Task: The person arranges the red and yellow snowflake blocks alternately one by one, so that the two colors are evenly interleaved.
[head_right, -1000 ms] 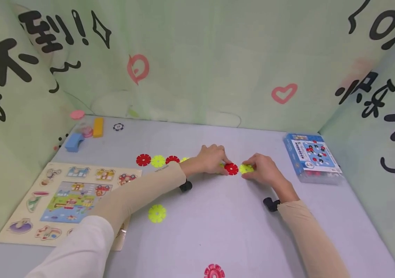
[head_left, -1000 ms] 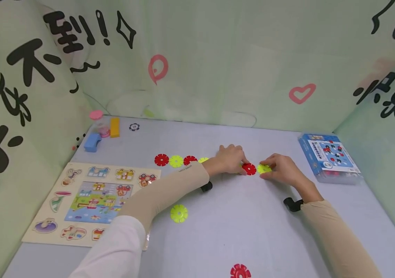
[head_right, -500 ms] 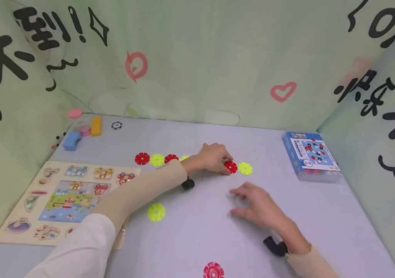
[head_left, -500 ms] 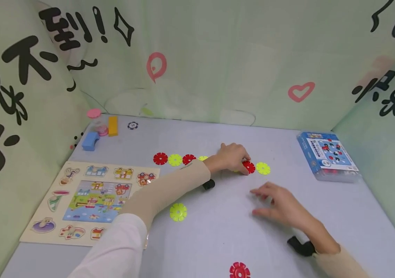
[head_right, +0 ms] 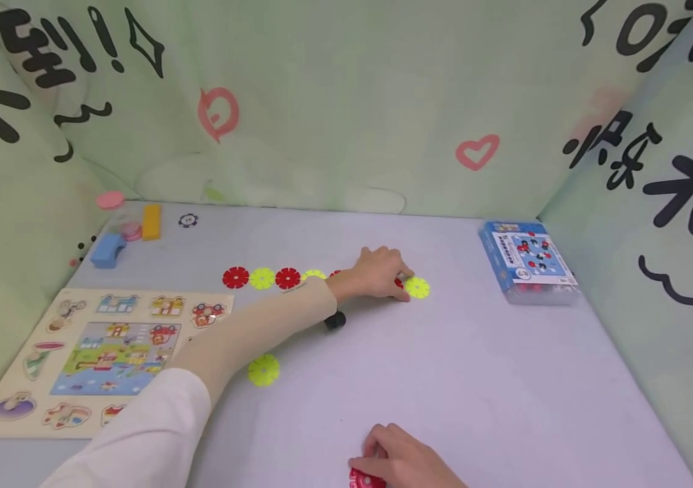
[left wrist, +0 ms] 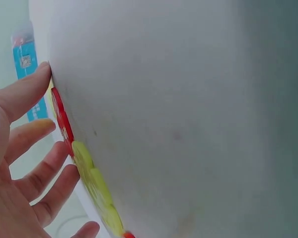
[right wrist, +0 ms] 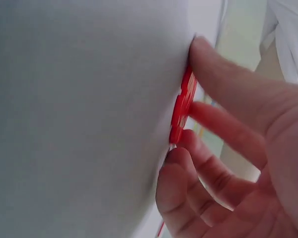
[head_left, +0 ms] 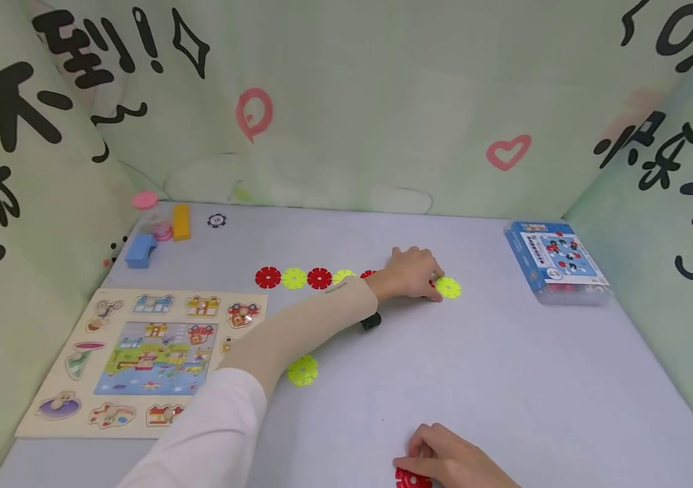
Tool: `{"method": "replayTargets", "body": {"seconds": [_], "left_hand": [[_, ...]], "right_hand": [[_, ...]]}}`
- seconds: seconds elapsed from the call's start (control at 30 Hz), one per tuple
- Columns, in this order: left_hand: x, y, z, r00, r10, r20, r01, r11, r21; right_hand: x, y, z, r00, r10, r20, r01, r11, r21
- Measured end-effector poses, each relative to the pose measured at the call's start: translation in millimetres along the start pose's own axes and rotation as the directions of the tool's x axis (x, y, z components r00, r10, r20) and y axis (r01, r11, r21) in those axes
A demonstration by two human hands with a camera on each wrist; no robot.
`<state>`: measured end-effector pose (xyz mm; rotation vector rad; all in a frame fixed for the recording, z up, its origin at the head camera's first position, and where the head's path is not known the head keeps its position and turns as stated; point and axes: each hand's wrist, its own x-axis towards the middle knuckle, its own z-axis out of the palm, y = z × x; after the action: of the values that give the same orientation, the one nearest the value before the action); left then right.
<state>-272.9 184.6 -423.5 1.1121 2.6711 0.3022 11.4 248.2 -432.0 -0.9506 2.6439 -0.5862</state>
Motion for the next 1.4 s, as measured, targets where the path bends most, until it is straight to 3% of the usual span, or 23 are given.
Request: {"method": "replayTargets", "body": {"seconds": [0.13, 0.2, 0.33, 0.53, 0.67, 0.97, 1.03, 1.2, 1.33, 1.4], "left_hand": [[0.1, 2.1, 1.7, 1.000, -0.018, 0.012, 0.018, 1.000, 0.011], [-0.2, 3.2, 2.0, 1.000, -0.025, 0.019, 0.024, 1.000, 0.014], [1.1, 4.4, 3.0, 0.999, -0.028, 0.017, 0.028, 0.999, 0.022], [1.4, 4.6, 2.0, 0.999, -0.030, 0.024, 0.029, 0.999, 0.023], [2.0, 5.2, 1.5, 0.999, -0.030, 0.025, 0.029, 0.999, 0.027], [3.2, 6.8, -0.2, 0.999, -0.032, 0.024, 0.031, 0.999, 0.037], [3.4, 6.6, -0.7, 0.999, -0.035, 0.018, 0.034, 0.999, 0.037], [3.5, 5.8, -0.8, 0.999, -0.038, 0.019, 0.037, 0.999, 0.032], [2.8, 6.6, -0.3, 0.999, -0.029, 0.019, 0.029, 0.999, 0.027], [2.5, 7.4, 0.5, 0.999, -0.026, 0.019, 0.025, 0.999, 0.025]], "right_hand": [[0.3, 0.9, -1.5, 0.998, 0.054, 0.034, -0.058, 0.991, 0.120], [-0.9, 1.0, -2.2, 0.998, 0.060, 0.022, -0.062, 0.990, 0.126], [-3.0, 0.3, -3.0, 0.999, 0.016, -0.037, -0.014, 0.998, 0.059], [-1.9, -3.4, -5.1, 1.000, -0.007, -0.029, 0.006, 0.999, -0.036], [-1.1, -6.1, -4.6, 0.995, -0.061, -0.078, 0.051, 0.990, -0.128], [-5.0, -8.2, -4.7, 0.995, -0.037, -0.089, 0.027, 0.993, -0.116], [-6.3, -7.2, -4.6, 0.996, -0.045, -0.075, 0.039, 0.996, -0.079], [-7.8, -0.4, -8.4, 0.999, -0.019, 0.049, 0.014, 0.995, 0.099], [-7.2, 2.5, -13.2, 0.997, 0.012, 0.079, -0.020, 0.994, 0.103], [-6.3, 4.7, -20.4, 0.990, 0.095, 0.103, -0.105, 0.989, 0.100]]}}
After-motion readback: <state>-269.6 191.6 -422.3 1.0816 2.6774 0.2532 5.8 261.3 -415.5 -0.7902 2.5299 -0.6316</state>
